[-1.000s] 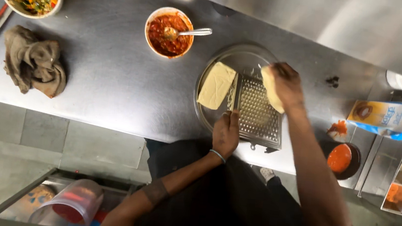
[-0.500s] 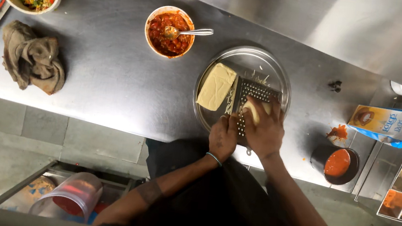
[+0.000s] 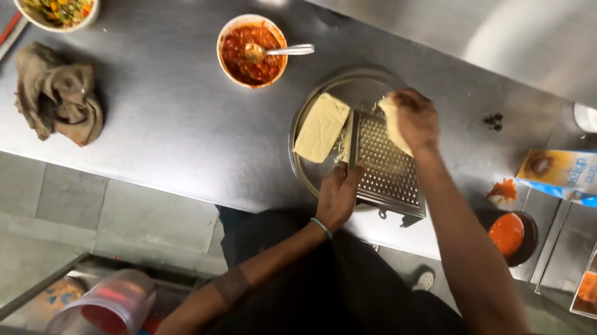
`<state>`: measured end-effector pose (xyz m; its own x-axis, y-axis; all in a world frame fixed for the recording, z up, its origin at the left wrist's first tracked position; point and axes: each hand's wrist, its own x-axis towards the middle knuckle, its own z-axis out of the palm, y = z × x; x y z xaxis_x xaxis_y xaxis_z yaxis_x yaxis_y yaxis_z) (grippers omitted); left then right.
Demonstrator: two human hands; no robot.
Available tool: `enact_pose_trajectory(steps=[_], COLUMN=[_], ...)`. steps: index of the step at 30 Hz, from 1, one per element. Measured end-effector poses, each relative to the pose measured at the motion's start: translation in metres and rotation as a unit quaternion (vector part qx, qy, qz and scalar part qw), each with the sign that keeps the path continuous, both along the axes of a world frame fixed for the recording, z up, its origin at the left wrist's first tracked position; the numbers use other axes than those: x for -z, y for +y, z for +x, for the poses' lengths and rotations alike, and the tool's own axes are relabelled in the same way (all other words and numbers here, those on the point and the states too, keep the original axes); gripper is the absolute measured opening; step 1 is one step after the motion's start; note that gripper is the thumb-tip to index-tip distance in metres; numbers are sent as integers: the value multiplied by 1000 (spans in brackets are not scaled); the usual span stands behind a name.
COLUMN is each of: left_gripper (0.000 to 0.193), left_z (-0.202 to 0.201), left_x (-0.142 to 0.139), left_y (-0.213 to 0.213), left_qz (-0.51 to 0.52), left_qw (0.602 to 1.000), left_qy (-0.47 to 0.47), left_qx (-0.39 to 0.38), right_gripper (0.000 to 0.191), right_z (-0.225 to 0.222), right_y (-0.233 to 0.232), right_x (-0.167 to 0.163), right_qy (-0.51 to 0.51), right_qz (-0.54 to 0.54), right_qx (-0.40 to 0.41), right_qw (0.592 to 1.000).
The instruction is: The person unwraps a block of cheese from foil wrapping and places it on a metal tray. The person then grates the cheese against a box grater resting on the tray, rubbing the block back and forth to collect shredded cheese on the tray.
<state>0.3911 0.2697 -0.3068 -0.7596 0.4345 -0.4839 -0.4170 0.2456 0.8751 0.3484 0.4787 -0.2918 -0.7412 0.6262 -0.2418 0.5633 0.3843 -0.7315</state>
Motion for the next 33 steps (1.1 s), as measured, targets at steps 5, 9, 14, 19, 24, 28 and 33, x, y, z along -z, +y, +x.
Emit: enact_pose_trajectory(steps=[5, 9, 14, 19, 24, 28, 33], left_gripper=[39, 36, 35, 37, 39, 40, 37], left_z=[-4, 0, 0, 4, 10, 9, 8], left_x=[1, 3, 3, -1, 0, 2, 4], left_y=[0, 7, 0, 2, 4, 6, 3], left_qz=[34, -2, -40, -45, -25, -53, -63], left_qw=[999, 989, 991, 998, 995, 997, 987], left_qy=[-7, 144, 121, 41, 95, 54, 143], left_qx=[-21, -10, 41, 12, -18, -20, 33], right_gripper=[26, 31, 30, 30, 35, 29, 28], right_z=[50, 64, 30, -7, 0, 53, 62], right_y=[-17, -81, -72, -38, -1, -35, -82], right_x=[-41, -41, -15, 7, -9, -30, -28], right_qy=[-50, -63, -114, -255, -131, -127, -34], right_qz=[70, 200, 244, 218, 32, 138, 368], right_qx=[-105, -73, -83, -65, -55, -140, -136], right_qw=[991, 975, 960, 940, 989, 972, 919])
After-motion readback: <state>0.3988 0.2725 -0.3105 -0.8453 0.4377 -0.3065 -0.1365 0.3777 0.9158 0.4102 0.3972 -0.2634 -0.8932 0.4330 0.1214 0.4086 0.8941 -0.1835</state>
